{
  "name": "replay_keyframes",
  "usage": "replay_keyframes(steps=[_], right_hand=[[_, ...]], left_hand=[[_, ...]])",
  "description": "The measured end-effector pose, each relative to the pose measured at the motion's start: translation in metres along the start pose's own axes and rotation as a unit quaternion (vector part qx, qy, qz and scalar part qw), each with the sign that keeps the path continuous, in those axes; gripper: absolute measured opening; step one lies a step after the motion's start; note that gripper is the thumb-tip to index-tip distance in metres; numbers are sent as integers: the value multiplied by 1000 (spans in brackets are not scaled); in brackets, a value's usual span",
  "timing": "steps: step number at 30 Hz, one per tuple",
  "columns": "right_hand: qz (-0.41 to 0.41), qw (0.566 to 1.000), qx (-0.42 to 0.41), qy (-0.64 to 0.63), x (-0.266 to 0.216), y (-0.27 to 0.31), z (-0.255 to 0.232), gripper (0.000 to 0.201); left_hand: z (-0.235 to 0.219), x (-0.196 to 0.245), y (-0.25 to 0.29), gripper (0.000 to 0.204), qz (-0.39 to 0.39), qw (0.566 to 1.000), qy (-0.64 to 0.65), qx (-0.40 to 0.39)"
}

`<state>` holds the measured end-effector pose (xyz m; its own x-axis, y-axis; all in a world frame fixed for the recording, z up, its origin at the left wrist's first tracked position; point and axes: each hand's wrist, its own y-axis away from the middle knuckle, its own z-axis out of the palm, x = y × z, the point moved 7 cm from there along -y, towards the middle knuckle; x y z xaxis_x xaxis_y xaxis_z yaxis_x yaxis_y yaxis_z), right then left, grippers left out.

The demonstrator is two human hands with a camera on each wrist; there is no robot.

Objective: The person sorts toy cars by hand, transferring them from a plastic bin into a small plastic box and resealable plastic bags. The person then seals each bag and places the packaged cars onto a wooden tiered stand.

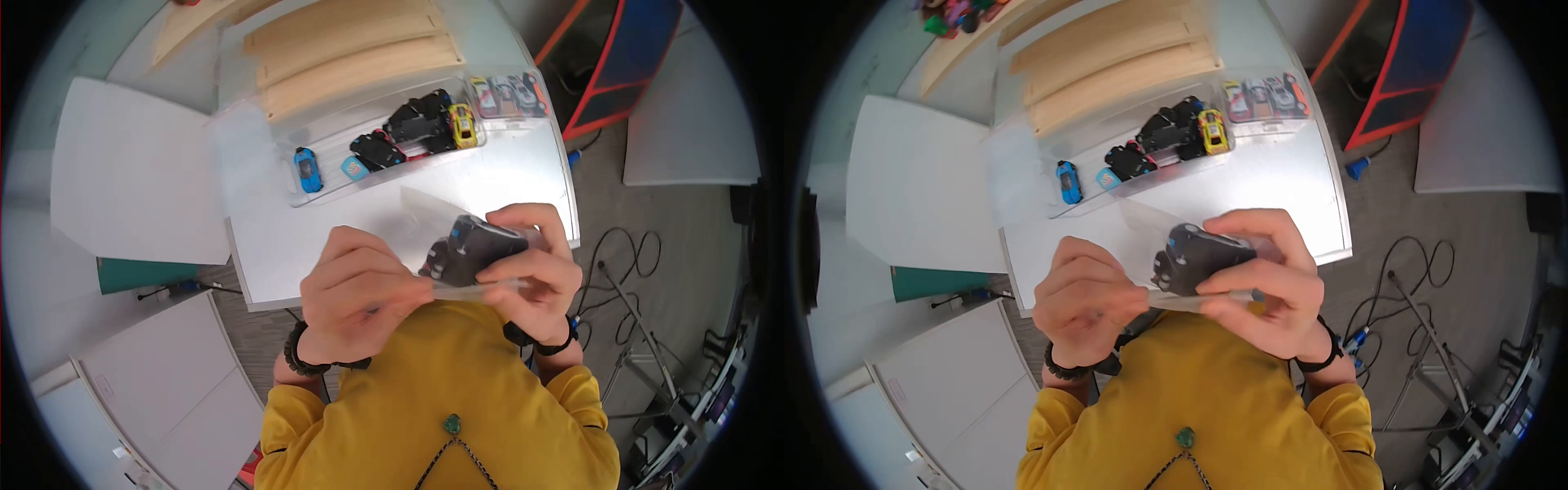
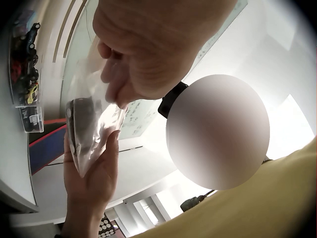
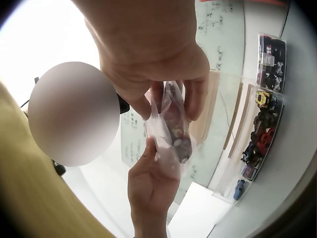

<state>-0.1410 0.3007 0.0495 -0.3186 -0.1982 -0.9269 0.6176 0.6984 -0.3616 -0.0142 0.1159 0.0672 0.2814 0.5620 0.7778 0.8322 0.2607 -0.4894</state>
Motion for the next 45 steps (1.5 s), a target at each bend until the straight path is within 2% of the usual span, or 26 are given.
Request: replay_keyframes(steps=[2, 3, 5, 6, 9, 11, 13, 15, 19, 21, 25, 27, 29, 31, 32, 34, 35, 37, 38, 40, 45], right_hand=[[-41, 998, -31, 30, -4, -2, 8, 18], [8, 1000, -27, 14, 0, 3, 9, 21], [2, 1000, -10, 9, 1, 2, 11, 23], [-32, 998, -18, 53, -5, -4, 14, 21], [-7, 996, -47, 73, -5, -5, 25, 19], [-38, 994, -62, 77, -12, -10, 35, 20], [-61, 992, -69, 84, -20, -15, 42, 20], [-87, 985, -113, 99, -29, -21, 53, 22], [-90, 978, -155, 103, -39, -38, 67, 25], [-108, 978, -164, 65, -44, -51, 74, 24], [-107, 972, -204, 49, -53, -76, 92, 24], [-117, 967, -219, 62, -60, -97, 100, 26], [-132, 961, -220, 100, -62, -118, 106, 25], [-123, 964, -199, 127, -64, -140, 111, 25], [-107, 967, -186, 136, -67, -150, 114, 24], [-187, 957, -158, 159, -74, -176, 111, 20], [-173, 956, -137, 192, -76, -186, 109, 18], [-255, 931, -114, 233, -82, -207, 107, 15], [-258, 931, -109, 235, -81, -214, 106, 15], [-185, 949, -114, 230, -70, -229, 102, 16], [-158, 960, -99, 210, -60, -242, 99, 21]], left_hand=[[3, 7, -3, 20, -3, 1000, 16, -22], [0, 9, -3, 20, -2, 1000, -3, -2], [3, 12, -2, 22, 18, 999, 43, -13], [3, 12, 0, 22, 20, 999, 26, 8], [4, 13, 12, 22, 54, 998, 24, 23], [-5, 12, 17, 23, 68, 997, 10, 44], [-18, 14, 21, 23, 77, 995, 0, 57], [-33, 18, 24, 24, 86, 994, -5, 68], [-67, 28, 33, 28, 107, 990, -45, 81], [-84, 29, 36, 30, 111, 988, -45, 93], [-121, 23, 38, 30, 65, 992, -24, 109], [-144, 17, 36, 29, 43, 988, -8, 147], [-156, 12, 28, 27, 46, 989, -8, 140], [-172, 6, 16, 12, 38, 983, -51, 171], [-177, 5, 7, 12, 41, 984, -47, 169], [-190, -2, -12, 13, 2, 980, -53, 190], [-194, -7, -22, 13, 8, 981, -51, 188], [-201, -22, -41, 18, -12, 977, -73, 200], [-202, -26, -48, 18, -6, 978, -73, 198], [-206, -40, -60, 21, -11, 977, 5, 213], [-208, -59, -73, 23, -12, 979, 44, 198]])
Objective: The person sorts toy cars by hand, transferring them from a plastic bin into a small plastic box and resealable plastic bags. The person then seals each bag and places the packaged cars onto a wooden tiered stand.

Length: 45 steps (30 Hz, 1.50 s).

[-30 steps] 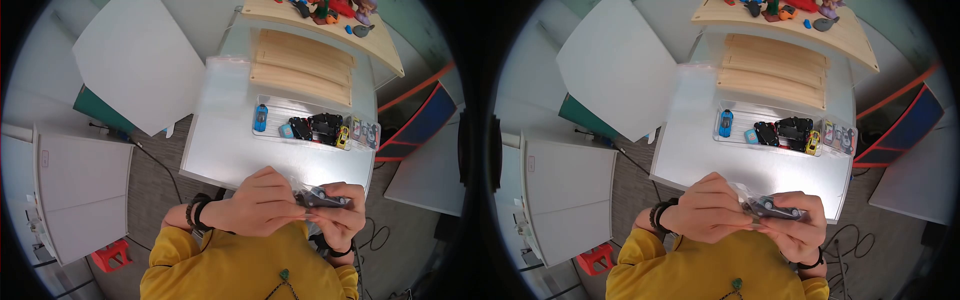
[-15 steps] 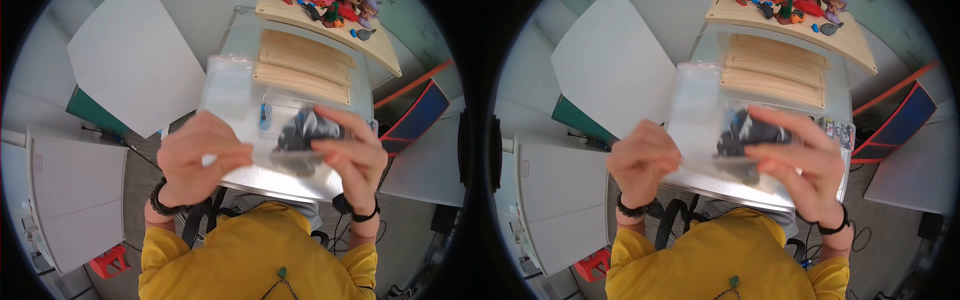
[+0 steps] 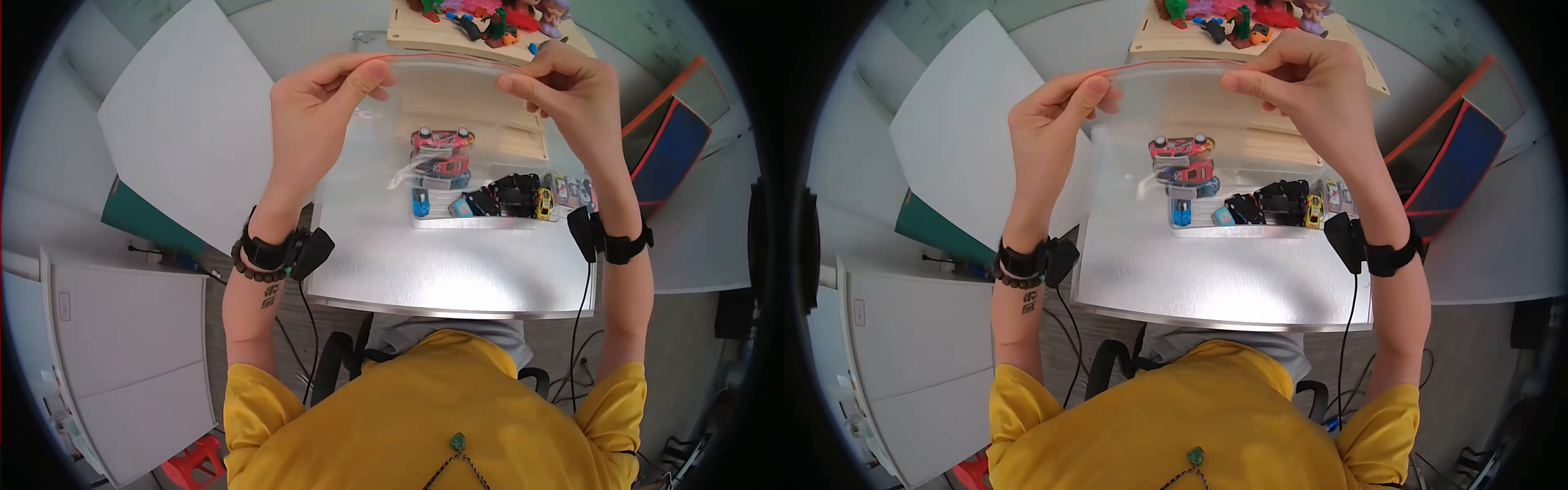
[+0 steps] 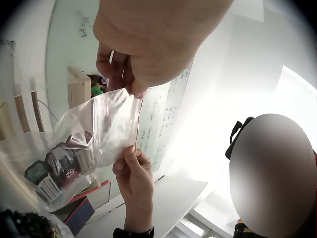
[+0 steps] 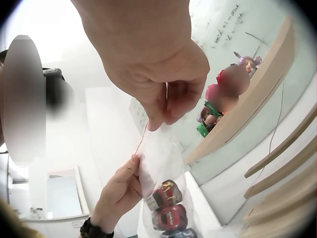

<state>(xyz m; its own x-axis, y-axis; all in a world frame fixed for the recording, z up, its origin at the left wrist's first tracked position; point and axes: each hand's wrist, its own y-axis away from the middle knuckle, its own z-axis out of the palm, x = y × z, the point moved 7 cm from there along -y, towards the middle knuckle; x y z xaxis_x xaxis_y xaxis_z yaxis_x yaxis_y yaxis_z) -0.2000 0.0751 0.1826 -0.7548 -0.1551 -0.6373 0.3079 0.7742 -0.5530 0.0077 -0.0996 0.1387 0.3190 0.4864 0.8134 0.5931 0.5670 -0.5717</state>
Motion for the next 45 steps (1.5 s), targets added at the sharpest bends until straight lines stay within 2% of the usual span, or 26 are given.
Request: replay_keyframes(steps=[3, 6, 8, 11, 13, 17, 19, 21, 23, 24, 25, 26, 28, 30, 31, 33, 34, 36, 38, 42, 44, 45], right_hand=[[19, 999, 18, -31, 14, 0, 6, 22], [29, 998, -1, -55, 29, -2, 15, 22], [84, 994, -7, -65, 40, -1, 27, 19], [96, 994, -35, -29, 51, 6, 41, 19], [110, 993, -31, -42, 62, 11, 49, 17], [146, 984, -37, -92, 81, 14, 60, 16], [164, 980, -28, -113, 94, 15, 62, 17], [182, 974, -19, -135, 110, 17, 64, 19], [215, 967, -13, -133, 128, 20, 66, 23], [217, 967, -10, -133, 137, 21, 67, 23], [233, 963, -6, -133, 151, 24, 69, 24], [250, 959, -2, -133, 162, 26, 70, 26], [231, 965, 15, -125, 173, 28, 70, 27], [214, 970, 30, -113, 174, 30, 66, 29], [216, 973, 20, -84, 169, 31, 64, 32], [220, 974, 11, -56, 171, 37, 63, 35], [192, 981, 28, -24, 170, 40, 60, 37], [167, 985, 48, 12, 171, 50, 52, 38], [118, 987, 106, 18, 140, 67, 31, 37], [162, 980, 114, -12, 117, 112, -2, 32], [170, 971, 157, -65, 117, 146, -16, 20], [171, 971, 156, -66, 112, 159, -20, 20]], left_hand=[[1, -13, -4, 24, -14, 1000, 1, -2], [3, -32, -11, 25, -19, 1000, 7, -6], [6, -50, -12, 26, -17, 1000, 19, -8], [17, -84, -5, 25, -36, 997, 63, -31], [28, -106, 4, 25, -77, 993, 64, -63], [47, -131, 21, 30, -109, 984, 118, -72], [59, -147, 29, 34, -164, 968, 160, -106], [61, -165, 32, 35, -180, 967, 147, -105], [64, -163, 33, 37, -196, 966, 133, -105], [53, -158, 36, 37, -161, 987, -5, -16], [44, -143, 41, 37, -120, 980, -143, 73], [48, -129, 47, 37, -119, 980, -145, 70], [60, -77, 65, 32, 22, 967, -247, 49], [84, -59, 92, 28, 71, 970, -213, -88], [86, -52, 104, 28, 70, 971, -212, -90], [110, -44, 128, 28, 68, 948, -200, -239], [112, -43, 134, 28, 66, 948, -198, -241], [116, -46, 141, 32, 98, 920, -295, -238], [116, -54, 142, 33, 106, 916, -306, -237], [114, -55, 139, 37, 107, 913, -309, -242], [111, -56, 138, 38, 112, 915, -301, -242], [110, -57, 137, 39, 119, 917, -297, -239]])
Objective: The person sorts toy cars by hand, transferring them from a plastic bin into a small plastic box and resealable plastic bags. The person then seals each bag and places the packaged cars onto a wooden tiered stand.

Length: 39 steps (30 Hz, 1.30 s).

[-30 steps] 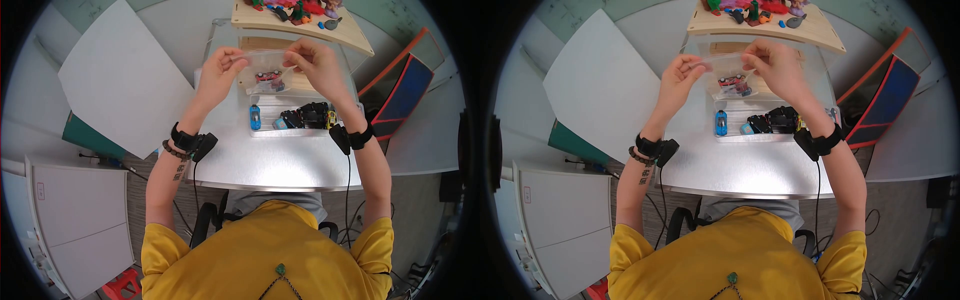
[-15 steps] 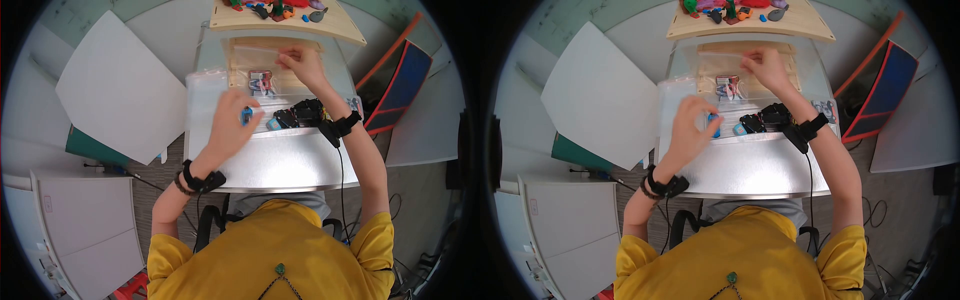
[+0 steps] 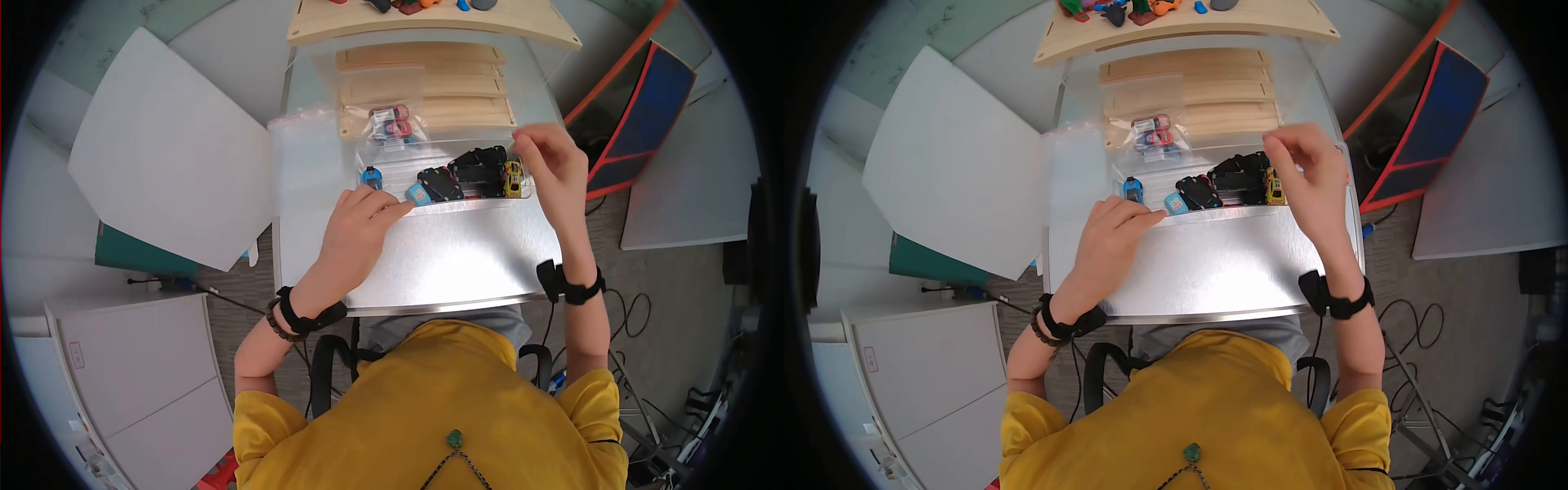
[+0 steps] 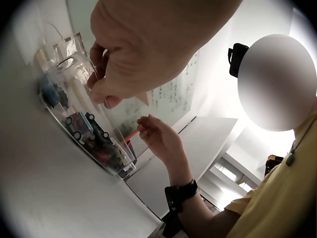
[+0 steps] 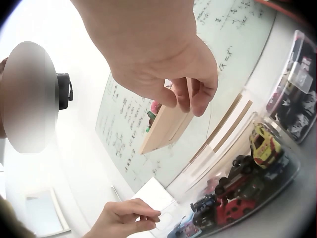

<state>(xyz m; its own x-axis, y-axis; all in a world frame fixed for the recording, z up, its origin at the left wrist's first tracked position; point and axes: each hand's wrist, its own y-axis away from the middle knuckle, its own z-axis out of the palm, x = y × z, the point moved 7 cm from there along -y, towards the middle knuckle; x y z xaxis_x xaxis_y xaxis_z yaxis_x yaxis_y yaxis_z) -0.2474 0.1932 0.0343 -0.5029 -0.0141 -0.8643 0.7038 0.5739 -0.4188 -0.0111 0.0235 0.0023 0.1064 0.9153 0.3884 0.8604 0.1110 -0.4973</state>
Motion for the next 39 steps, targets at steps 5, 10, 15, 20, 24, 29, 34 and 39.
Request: replay_keyframes(steps=[5, 10, 15, 20, 24, 29, 34, 39], right_hand=[[68, 995, 9, 76, -1, 61, -23, 42], [132, 984, -48, 107, 34, 110, -25, 54], [262, 953, -150, 31, 72, 133, -6, 52], [249, 953, -169, 21, 73, 125, 2, 51], [255, 950, -180, 23, 74, 123, 5, 52], [261, 950, -172, 9, 73, 123, 4, 53], [276, 948, -157, -8, 78, 128, 1, 54], [280, 949, -147, -12, 77, 128, 1, 54]], left_hand=[[-14, 2, -7, 35, -16, 1000, -8, -4], [-57, -38, 4, 48, -113, 993, -39, 17], [-48, -81, 27, 51, -111, 971, -180, -111], [-29, -91, 42, 49, -101, 966, -185, -147], [-42, -90, 44, 37, -123, 975, -146, -116], [-62, -90, 39, 25, -201, 974, -78, -70], [-74, -65, 45, 24, -236, 967, 23, -89], [-69, -72, 36, 37, -204, 970, 47, -127]])
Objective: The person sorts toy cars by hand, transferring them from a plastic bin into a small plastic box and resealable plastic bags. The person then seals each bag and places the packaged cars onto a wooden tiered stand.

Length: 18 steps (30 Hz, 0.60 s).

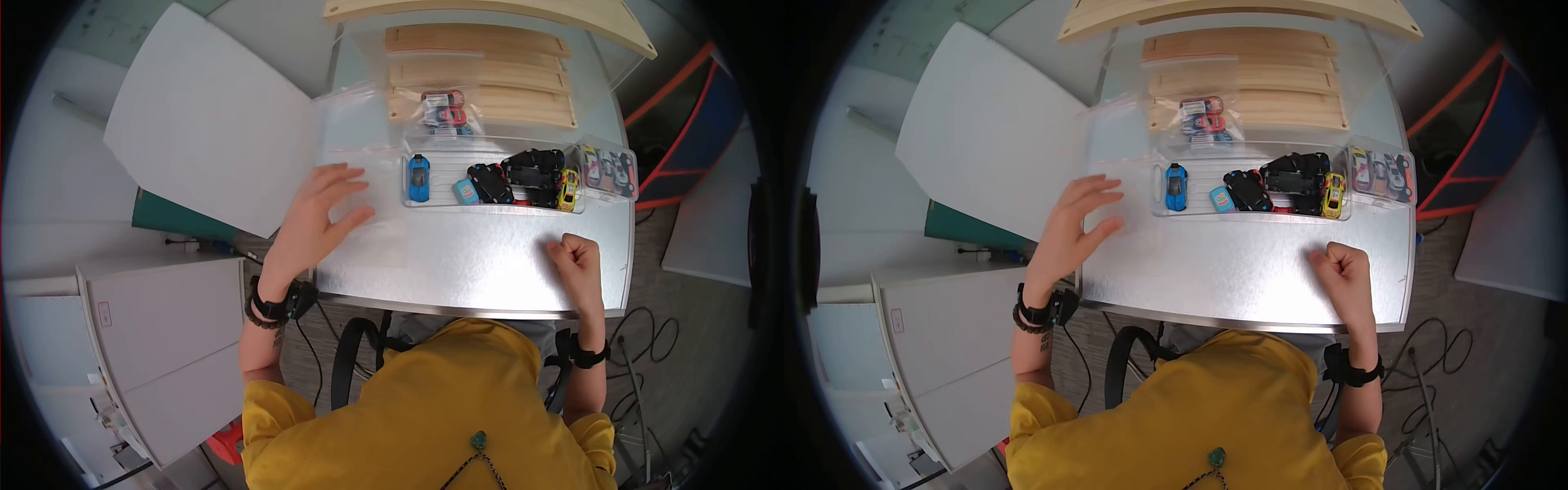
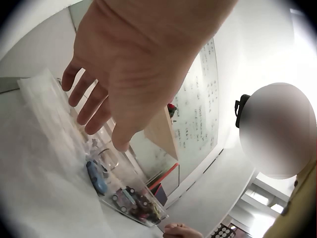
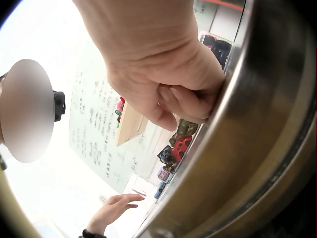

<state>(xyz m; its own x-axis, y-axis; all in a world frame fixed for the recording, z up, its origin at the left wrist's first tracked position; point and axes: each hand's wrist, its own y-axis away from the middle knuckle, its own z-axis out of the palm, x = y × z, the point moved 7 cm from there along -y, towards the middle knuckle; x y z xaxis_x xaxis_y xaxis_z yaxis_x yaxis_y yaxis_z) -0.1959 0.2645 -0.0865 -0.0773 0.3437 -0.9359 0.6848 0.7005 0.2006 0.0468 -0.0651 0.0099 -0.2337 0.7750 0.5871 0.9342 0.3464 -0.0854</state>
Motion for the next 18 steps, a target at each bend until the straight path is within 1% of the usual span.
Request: replay_keyframes(steps=[1, 2, 4, 5, 6, 8, 10, 11, 14, 16, 17, 18], right_hand=[[-1, 1000, -1, 0, 0, 0, 0, 54], [5, 1000, 1, -6, 1, 1, 0, 54], [9, 1000, 4, -13, 2, 1, 0, 54], [2, 1000, 8, -14, 3, 2, -1, 54], [-3, 1000, 13, -16, 3, 3, -1, 54], [-12, 1000, 17, -16, 3, 4, -2, 54], [-24, 999, 21, -15, 2, 4, -2, 54], [-22, 999, 22, -18, 2, 5, -2, 54], [-22, 999, 22, -23, 3, 5, -2, 54], [-22, 999, 21, -24, 4, 5, -1, 54], [-21, 999, 21, -26, 5, 5, -1, 54], [-21, 999, 22, -28, 5, 5, -1, 54]], left_hand=[[-3, -8, -9, 44, 13, 998, -55, 38], [-1, -18, -16, 44, 13, 998, -55, 39], [0, -32, -31, 54, 30, 994, -91, 51], [0, -37, -37, 54, 33, 994, -91, 51], [3, -41, -42, 55, 38, 994, -96, 34], [4, -40, -48, 55, 45, 994, -101, 15], [8, -39, -53, 50, 19, 990, -133, -46], [8, -38, -54, 50, 22, 990, -134, -46], [12, -41, -56, 46, 19, 990, -138, -35], [10, -40, -53, 39, 34, 992, -124, 12], [11, -38, -52, 39, 35, 992, -124, 12], [9, -34, -49, 34, 49, 988, -139, 35]])
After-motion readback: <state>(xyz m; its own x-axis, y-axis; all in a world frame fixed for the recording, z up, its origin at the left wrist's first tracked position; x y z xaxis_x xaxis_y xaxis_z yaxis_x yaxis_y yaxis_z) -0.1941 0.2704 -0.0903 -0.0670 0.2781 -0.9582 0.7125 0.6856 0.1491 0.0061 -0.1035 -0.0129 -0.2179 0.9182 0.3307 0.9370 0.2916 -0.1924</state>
